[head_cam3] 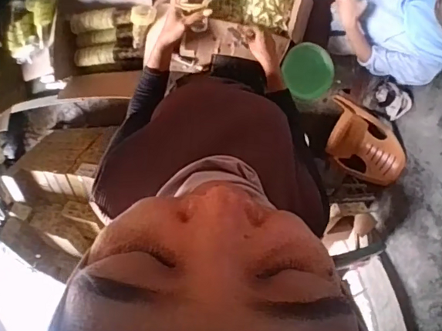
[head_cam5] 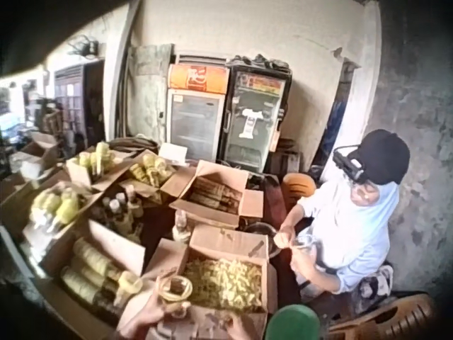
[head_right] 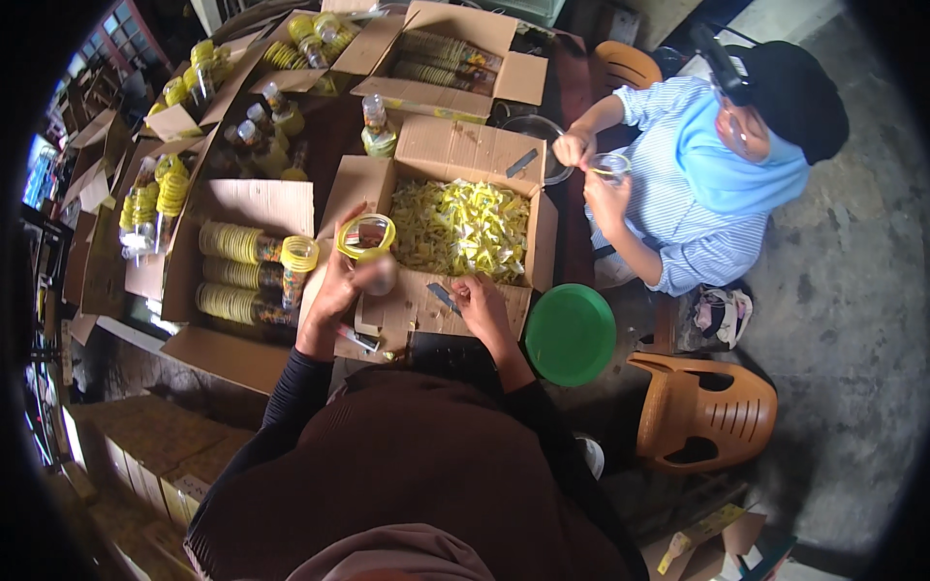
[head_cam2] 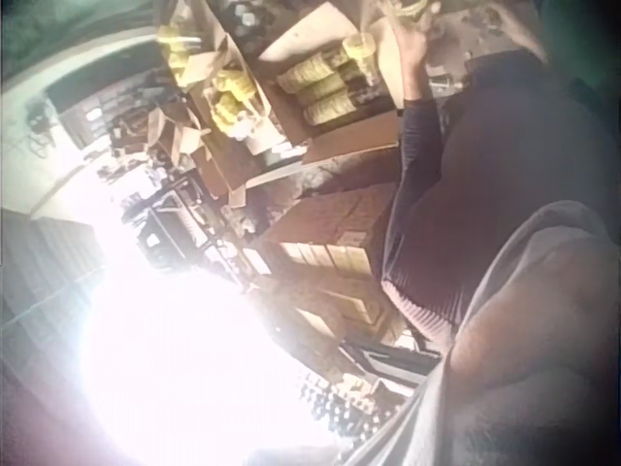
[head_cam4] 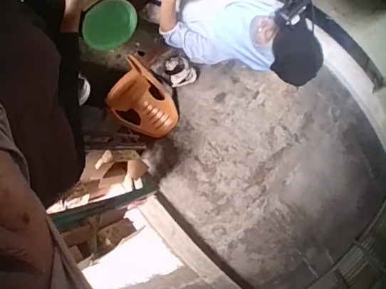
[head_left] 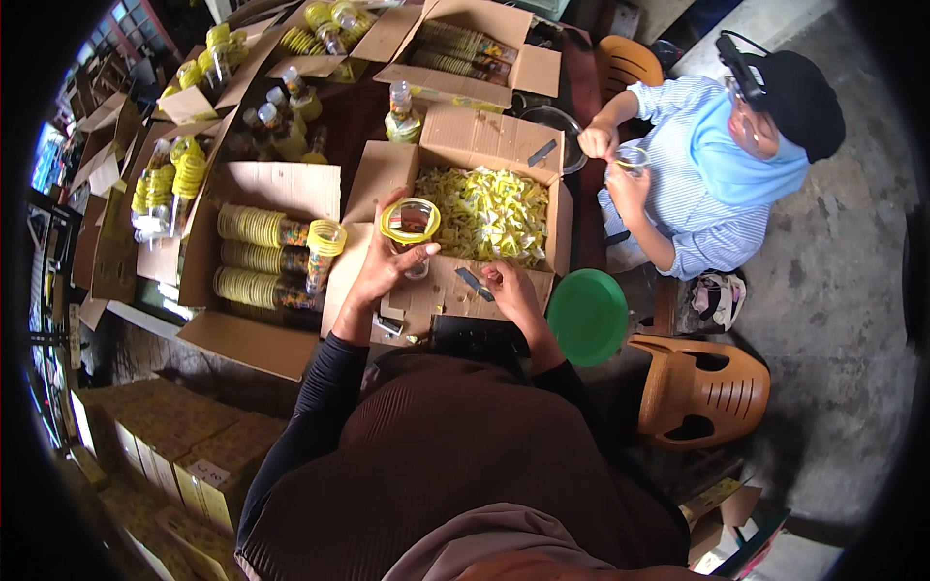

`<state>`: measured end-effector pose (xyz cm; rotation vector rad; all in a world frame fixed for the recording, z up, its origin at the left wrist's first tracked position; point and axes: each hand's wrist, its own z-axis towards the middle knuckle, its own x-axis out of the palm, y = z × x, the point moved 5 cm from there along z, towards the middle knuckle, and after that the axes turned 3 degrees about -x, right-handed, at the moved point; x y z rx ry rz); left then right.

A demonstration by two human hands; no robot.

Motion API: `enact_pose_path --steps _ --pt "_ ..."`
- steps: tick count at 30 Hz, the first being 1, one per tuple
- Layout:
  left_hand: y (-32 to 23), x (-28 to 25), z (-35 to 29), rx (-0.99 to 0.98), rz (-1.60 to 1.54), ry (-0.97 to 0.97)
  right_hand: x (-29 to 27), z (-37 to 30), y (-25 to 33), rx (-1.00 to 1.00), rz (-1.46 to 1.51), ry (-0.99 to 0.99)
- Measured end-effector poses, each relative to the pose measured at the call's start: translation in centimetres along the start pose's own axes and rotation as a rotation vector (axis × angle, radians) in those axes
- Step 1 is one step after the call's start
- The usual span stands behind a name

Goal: The person places lids onto plastic jars containing yellow snack items and then stacks the closed jars into cardboard boxes.

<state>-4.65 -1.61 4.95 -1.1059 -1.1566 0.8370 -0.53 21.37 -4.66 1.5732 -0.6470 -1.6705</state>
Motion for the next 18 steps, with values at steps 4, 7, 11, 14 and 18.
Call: enact_pose_path --steps 4,7,11,14,18 --pt "0.3 -1.7 -1.8 -0.066 -0.007 -0.104 -0.6 -1.9 0.7 -0.013 -0.229 0.007" --pt "0.9 -2.9 -3.3 -0.086 0.037 -0.153 -0.4 -1.8 -0.3 -0.131 -0.323 0.000" --pt "1.5 -3.4 -5.0 -0.133 0.028 -0.222 0.2 -1.2 -2.5 -0.113 -0.318 0.123" --pt "1.3 -3.2 -5.6 -0.119 0.050 -0.260 -0.6 0.3 -4.6 -0.042 0.046 -0.061" --pt "1.5 -4.1 -6.8 -0.068 0.089 -0.308 -2.4 2.3 -0.8 -0.063 -0.115 -0.263"
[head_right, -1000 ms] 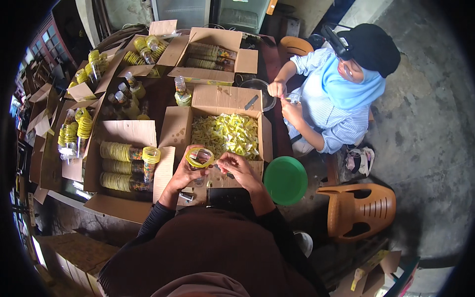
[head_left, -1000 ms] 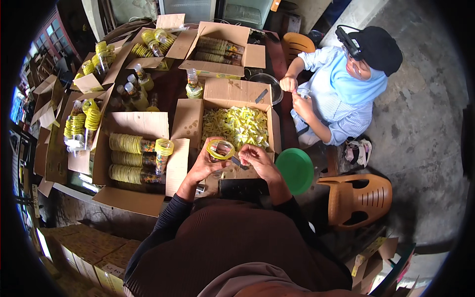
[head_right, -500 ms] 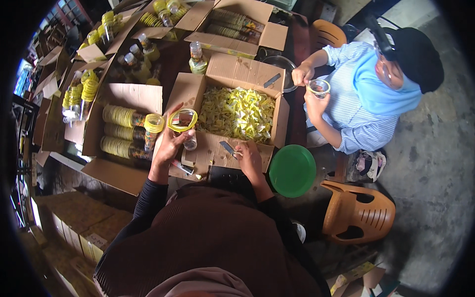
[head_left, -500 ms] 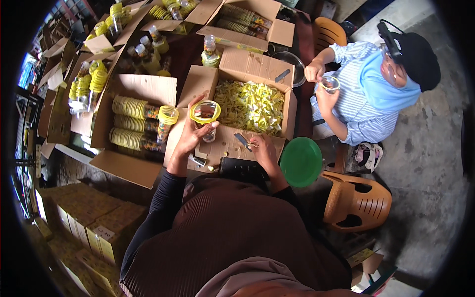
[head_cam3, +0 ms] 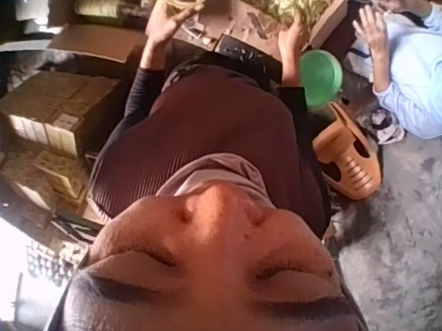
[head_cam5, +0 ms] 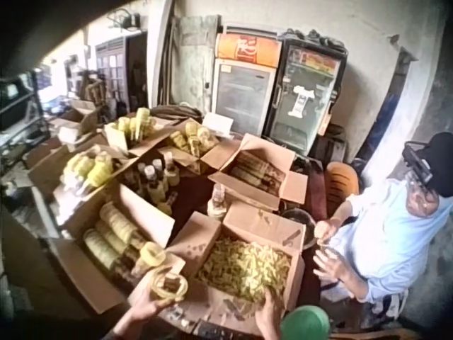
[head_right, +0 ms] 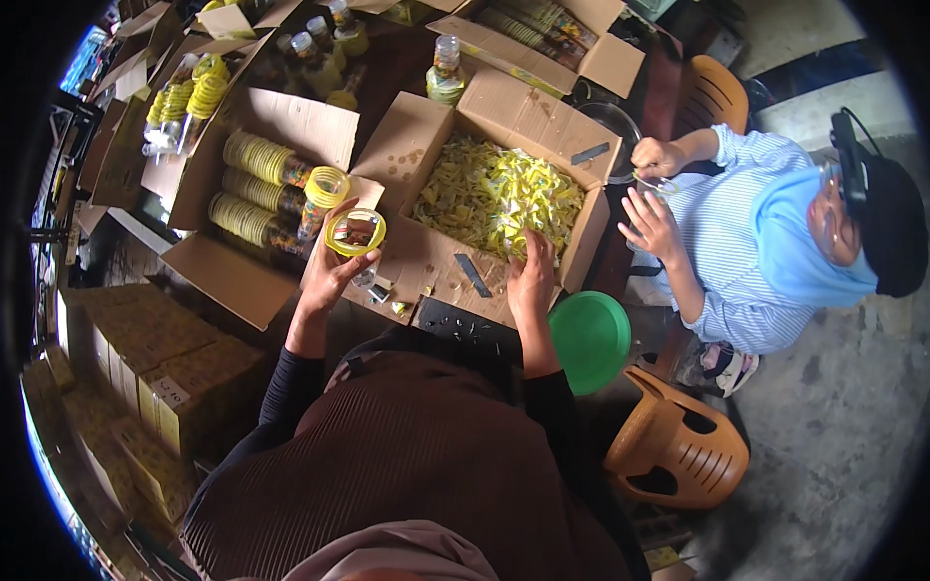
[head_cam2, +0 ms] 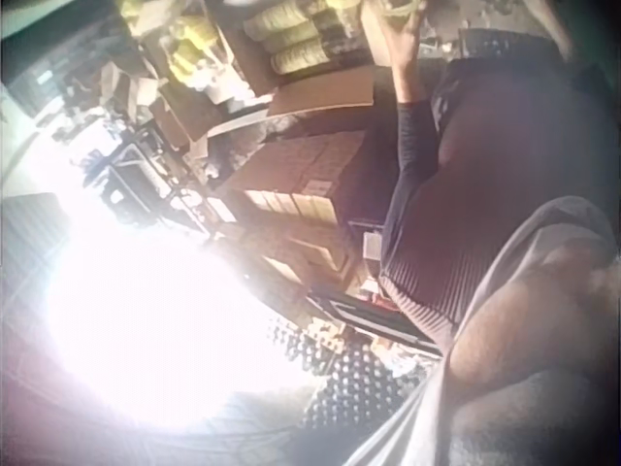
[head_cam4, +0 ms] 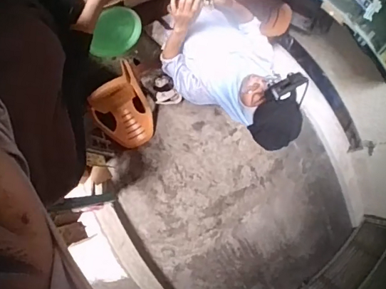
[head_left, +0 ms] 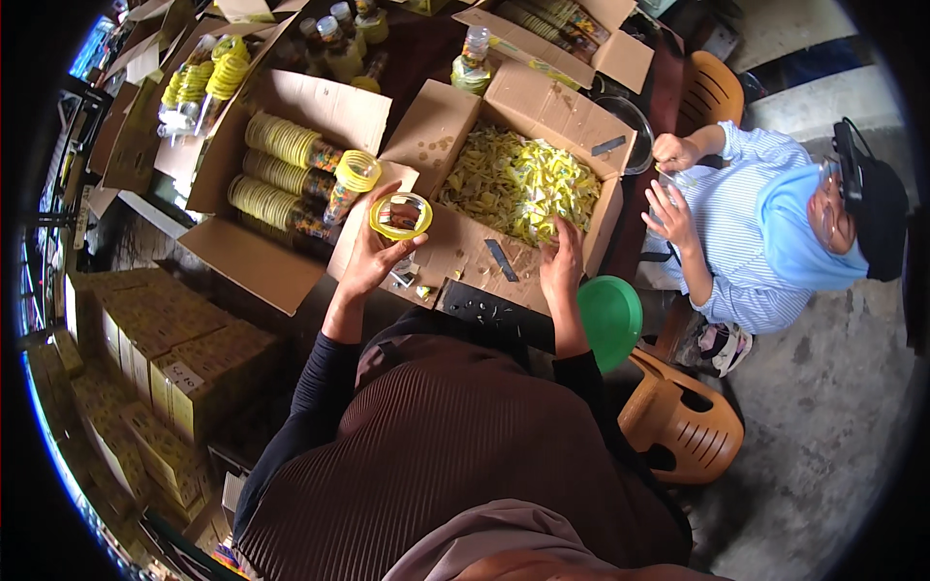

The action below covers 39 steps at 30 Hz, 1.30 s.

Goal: The person places lids onto plastic jars containing yellow snack items and then stacks the closed jars into cardboard boxes.

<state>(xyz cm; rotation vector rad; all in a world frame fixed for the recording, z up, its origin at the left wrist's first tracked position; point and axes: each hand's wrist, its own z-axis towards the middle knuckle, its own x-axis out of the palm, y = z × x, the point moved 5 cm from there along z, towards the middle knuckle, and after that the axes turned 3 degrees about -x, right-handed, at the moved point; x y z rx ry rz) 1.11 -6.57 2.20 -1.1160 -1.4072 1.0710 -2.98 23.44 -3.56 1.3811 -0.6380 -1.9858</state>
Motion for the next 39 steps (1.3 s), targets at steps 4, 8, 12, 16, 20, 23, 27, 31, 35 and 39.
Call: enact_pose_path --steps 4,8,12,16,20,23,27,31,35,39 --pt "-0.4 -0.8 -0.9 0.037 0.015 -0.014 3.6 -3.7 4.4 -0.167 0.064 0.378" --pt "-0.3 -1.9 -1.4 0.075 0.077 -0.014 10.2 -11.4 5.8 -0.332 0.126 0.878" --pt "-0.1 -3.1 -2.6 0.068 0.181 -0.027 14.9 -14.6 5.3 -0.382 0.203 0.812" --pt "-0.5 -3.2 -3.3 0.007 0.182 0.018 20.1 -16.8 0.7 -0.126 0.206 0.892" --pt "-0.3 -3.9 -3.8 -0.002 0.142 0.025 18.2 -15.9 2.5 -0.051 0.297 0.861" --pt "-0.3 -4.1 -3.3 0.010 0.129 0.038 12.3 -11.1 8.8 -0.405 0.219 0.607" --pt "-0.8 -3.4 -2.0 0.051 0.101 0.103 6.7 -3.3 7.8 -0.257 0.092 0.237" --pt "-1.1 -2.5 -0.4 0.132 0.425 0.169 3.7 1.7 3.9 -0.092 -0.144 0.038" --pt "-2.4 -0.6 0.3 0.172 0.309 0.237 2.8 0.9 1.4 -0.116 -0.245 0.324" --pt "-2.0 0.6 0.5 0.010 0.111 0.323 2.8 -1.6 1.0 -0.178 -0.292 0.438"
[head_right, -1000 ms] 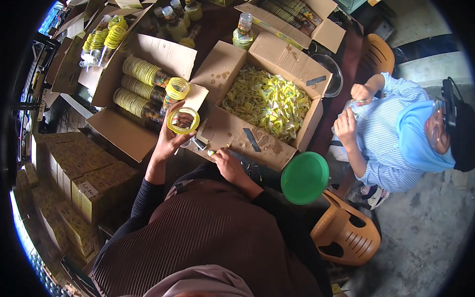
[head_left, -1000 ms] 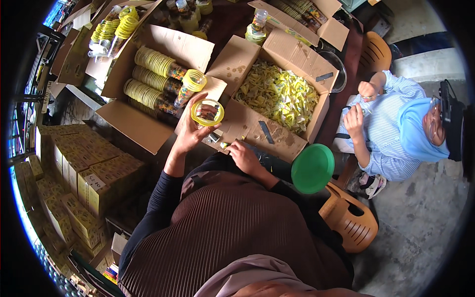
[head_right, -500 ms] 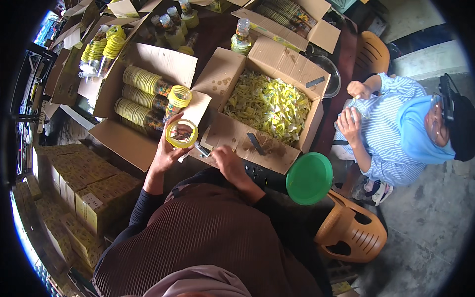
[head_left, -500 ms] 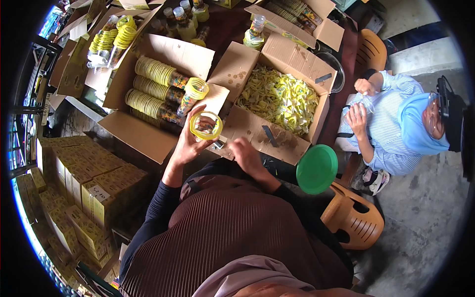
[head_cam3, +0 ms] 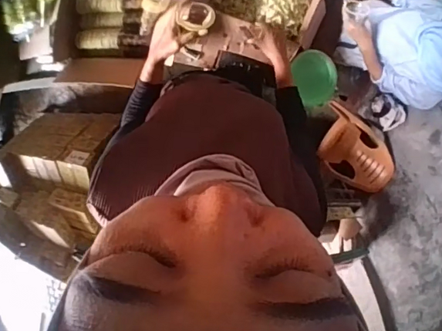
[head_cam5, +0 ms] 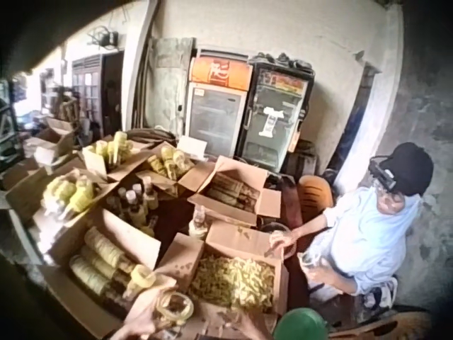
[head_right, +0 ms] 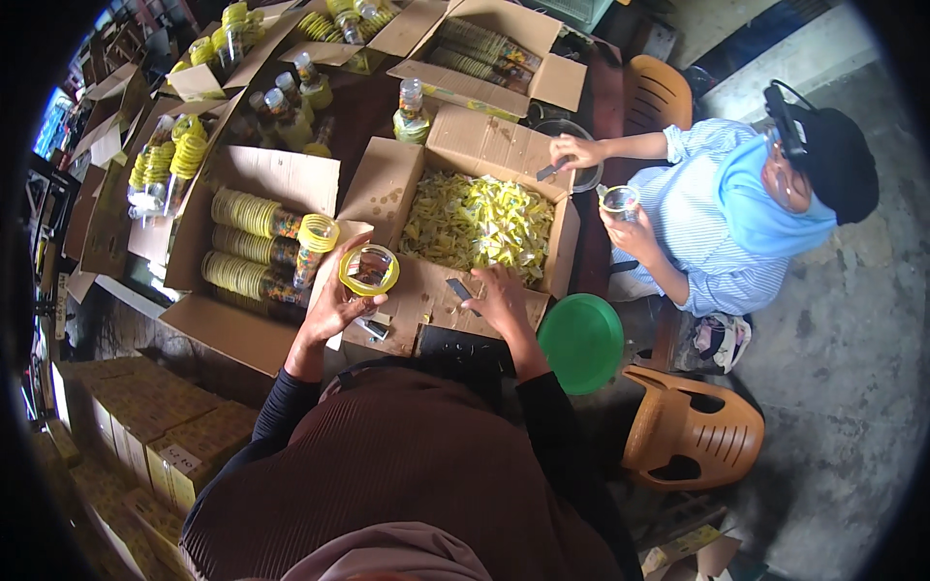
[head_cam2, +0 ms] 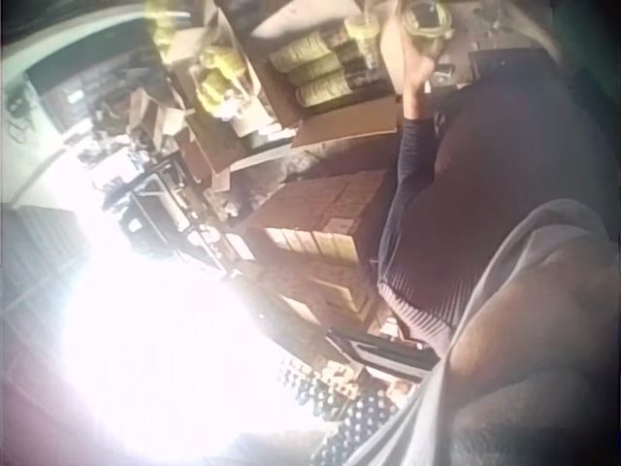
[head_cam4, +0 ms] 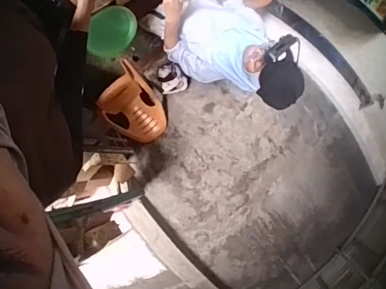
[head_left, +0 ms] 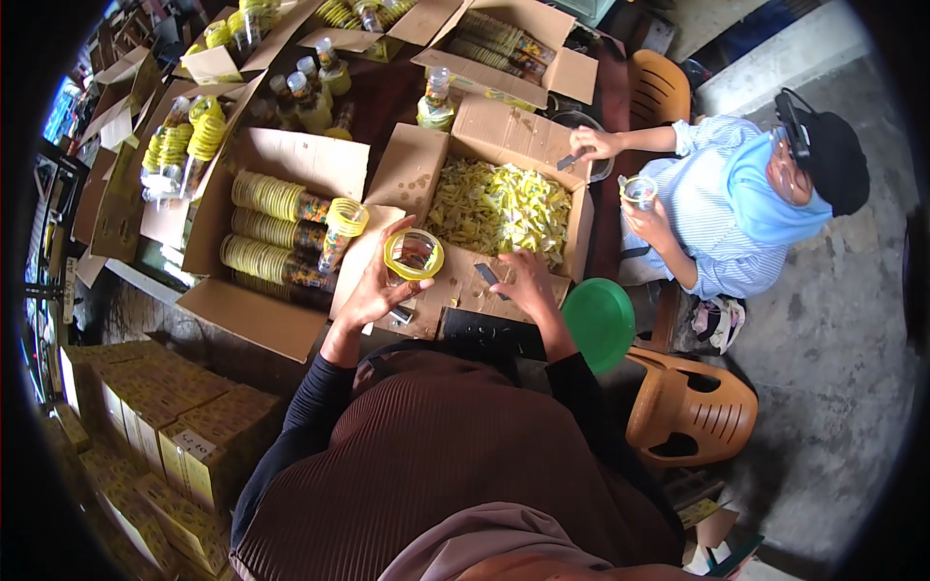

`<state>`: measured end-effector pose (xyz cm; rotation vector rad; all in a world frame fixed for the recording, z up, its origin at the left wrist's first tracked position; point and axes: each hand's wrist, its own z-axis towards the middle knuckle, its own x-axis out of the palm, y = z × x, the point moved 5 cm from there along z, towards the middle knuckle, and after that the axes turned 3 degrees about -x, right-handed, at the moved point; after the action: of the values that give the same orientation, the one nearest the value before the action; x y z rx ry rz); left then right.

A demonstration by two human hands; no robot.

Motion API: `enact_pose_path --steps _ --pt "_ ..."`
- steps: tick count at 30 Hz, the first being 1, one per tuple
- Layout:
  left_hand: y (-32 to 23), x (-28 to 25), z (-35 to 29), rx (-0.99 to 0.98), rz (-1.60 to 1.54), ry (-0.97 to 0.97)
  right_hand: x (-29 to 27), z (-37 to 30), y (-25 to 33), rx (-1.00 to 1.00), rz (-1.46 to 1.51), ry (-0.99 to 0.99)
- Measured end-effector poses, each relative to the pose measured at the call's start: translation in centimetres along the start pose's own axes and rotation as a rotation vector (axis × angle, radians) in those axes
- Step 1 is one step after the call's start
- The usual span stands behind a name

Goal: The person places lids onto plastic jars containing yellow snack items and then stacks the closed jars into cardboard boxes.

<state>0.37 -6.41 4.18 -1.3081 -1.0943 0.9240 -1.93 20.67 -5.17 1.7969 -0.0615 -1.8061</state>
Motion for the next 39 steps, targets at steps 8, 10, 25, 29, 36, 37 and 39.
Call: enact_pose_path --steps 8,10,25,29,36,37,39 --pt "-0.3 1.2 2.1 0.058 -0.082 0.204 1.4 2.0 -1.0 0.067 0.002 0.092" --pt "-0.5 1.6 2.6 0.058 -0.087 0.231 1.8 2.3 -2.2 0.100 0.046 0.085" --pt "-2.7 2.0 4.3 0.380 0.778 0.070 -6.1 1.2 2.1 0.120 0.543 -0.314" --pt "-2.5 1.8 4.4 0.441 0.888 0.123 -12.3 1.6 7.3 -0.100 0.335 -0.449" --pt "-5.1 4.0 5.3 0.261 1.047 0.205 -14.4 2.7 10.9 -0.316 0.026 -0.398" --pt "-5.1 4.3 5.4 0.185 1.076 0.268 -14.3 2.9 11.1 -0.321 -0.025 -0.378" --pt "-4.7 4.3 5.6 0.213 1.096 0.271 -14.2 3.4 11.1 -0.337 -0.051 -0.374"
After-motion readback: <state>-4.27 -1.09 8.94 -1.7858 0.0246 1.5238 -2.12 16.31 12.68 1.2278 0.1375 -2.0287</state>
